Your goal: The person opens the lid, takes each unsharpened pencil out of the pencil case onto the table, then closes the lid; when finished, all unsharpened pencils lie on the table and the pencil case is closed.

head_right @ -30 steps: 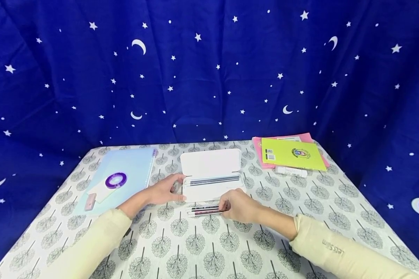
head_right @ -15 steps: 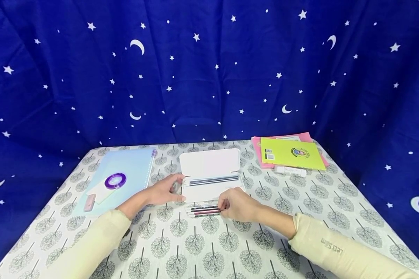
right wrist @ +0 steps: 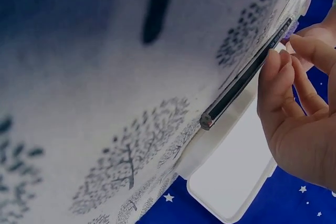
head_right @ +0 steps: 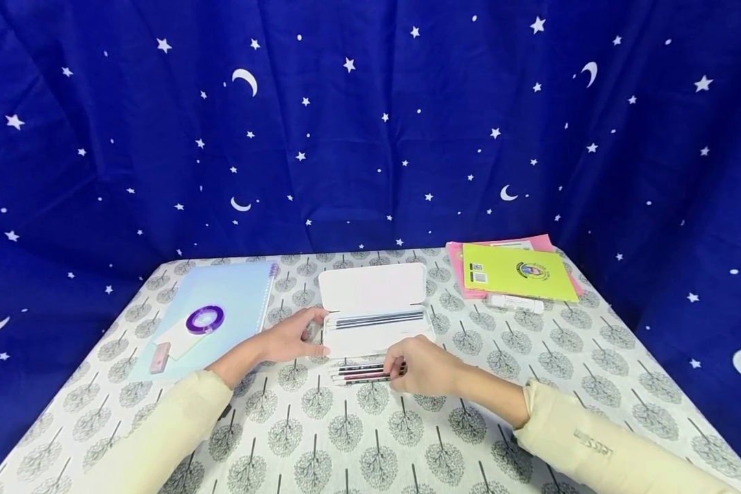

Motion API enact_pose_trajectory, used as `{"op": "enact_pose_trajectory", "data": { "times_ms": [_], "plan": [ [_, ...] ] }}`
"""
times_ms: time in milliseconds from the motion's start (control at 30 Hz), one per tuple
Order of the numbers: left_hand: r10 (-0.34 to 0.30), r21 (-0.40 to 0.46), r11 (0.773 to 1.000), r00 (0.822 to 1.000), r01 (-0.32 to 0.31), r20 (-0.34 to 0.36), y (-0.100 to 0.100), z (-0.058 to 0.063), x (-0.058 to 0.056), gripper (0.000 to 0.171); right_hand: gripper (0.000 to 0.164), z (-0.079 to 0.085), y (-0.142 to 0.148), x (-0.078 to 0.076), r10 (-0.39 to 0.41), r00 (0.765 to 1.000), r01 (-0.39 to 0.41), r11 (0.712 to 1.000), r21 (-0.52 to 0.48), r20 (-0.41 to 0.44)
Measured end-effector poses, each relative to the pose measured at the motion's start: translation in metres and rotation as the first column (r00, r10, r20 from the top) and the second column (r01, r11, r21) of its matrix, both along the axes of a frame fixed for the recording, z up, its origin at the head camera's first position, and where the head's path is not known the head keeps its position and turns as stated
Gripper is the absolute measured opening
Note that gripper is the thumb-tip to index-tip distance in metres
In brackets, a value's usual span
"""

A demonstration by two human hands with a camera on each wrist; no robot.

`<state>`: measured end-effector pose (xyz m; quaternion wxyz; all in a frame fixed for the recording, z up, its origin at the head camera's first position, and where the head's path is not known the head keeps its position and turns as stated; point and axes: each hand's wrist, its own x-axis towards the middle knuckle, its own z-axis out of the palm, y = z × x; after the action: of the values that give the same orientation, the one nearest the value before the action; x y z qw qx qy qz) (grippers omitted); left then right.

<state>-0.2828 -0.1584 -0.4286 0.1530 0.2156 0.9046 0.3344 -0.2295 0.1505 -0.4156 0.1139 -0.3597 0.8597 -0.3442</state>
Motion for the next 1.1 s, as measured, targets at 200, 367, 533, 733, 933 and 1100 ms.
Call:
{"op": "enact_pose_trajectory", "data": {
  "times_ms": [200, 367, 533, 733, 933, 1100],
  "plan": [
    [-0.003, 0.005, 1.0, 1.0, 0.003, 0.0, 0.001, -0.001, -0.001, 0.084, 0.015, 0.001, 0.002, 0.001, -0.001, 1.0, 0.002, 1.0, 0.021, -0.02],
    [-0.003, 0.006, 1.0, 1.0, 0.003, -0.001, 0.001, 0.0, 0.0, 0.084, 0.015, 0.001, 0.002, 0.0, 0.0, 1.0, 0.0, 1.0, 0.012, -0.021],
    [-0.006, 0.008, 1.0, 1.0, 0.006, -0.002, 0.001, 0.0, 0.0, 0.085, 0.016, 0.003, 0.002, -0.001, -0.001, 1.0, 0.001, 1.0, 0.001, -0.012],
    [-0.004, 0.009, 1.0, 1.0, 0.004, 0.0, 0.0, 0.0, 0.0, 0.085, 0.015, 0.006, 0.002, -0.003, 0.002, 1.0, -0.002, 1.0, -0.01, -0.018],
    [-0.01, 0.01, 1.0, 1.0, 0.01, 0.0, 0.0, -0.001, -0.001, 0.085, 0.012, 0.006, 0.002, -0.008, -0.022, 1.0, 0.022, 0.999, -0.023, -0.016],
    [-0.011, 0.013, 1.0, 1.0, 0.011, 0.004, 0.0, -0.001, -0.001, 0.085, 0.01, 0.006, -0.001, -0.012, -0.046, 0.999, 0.046, 0.998, -0.048, -0.005]
  ]
}}
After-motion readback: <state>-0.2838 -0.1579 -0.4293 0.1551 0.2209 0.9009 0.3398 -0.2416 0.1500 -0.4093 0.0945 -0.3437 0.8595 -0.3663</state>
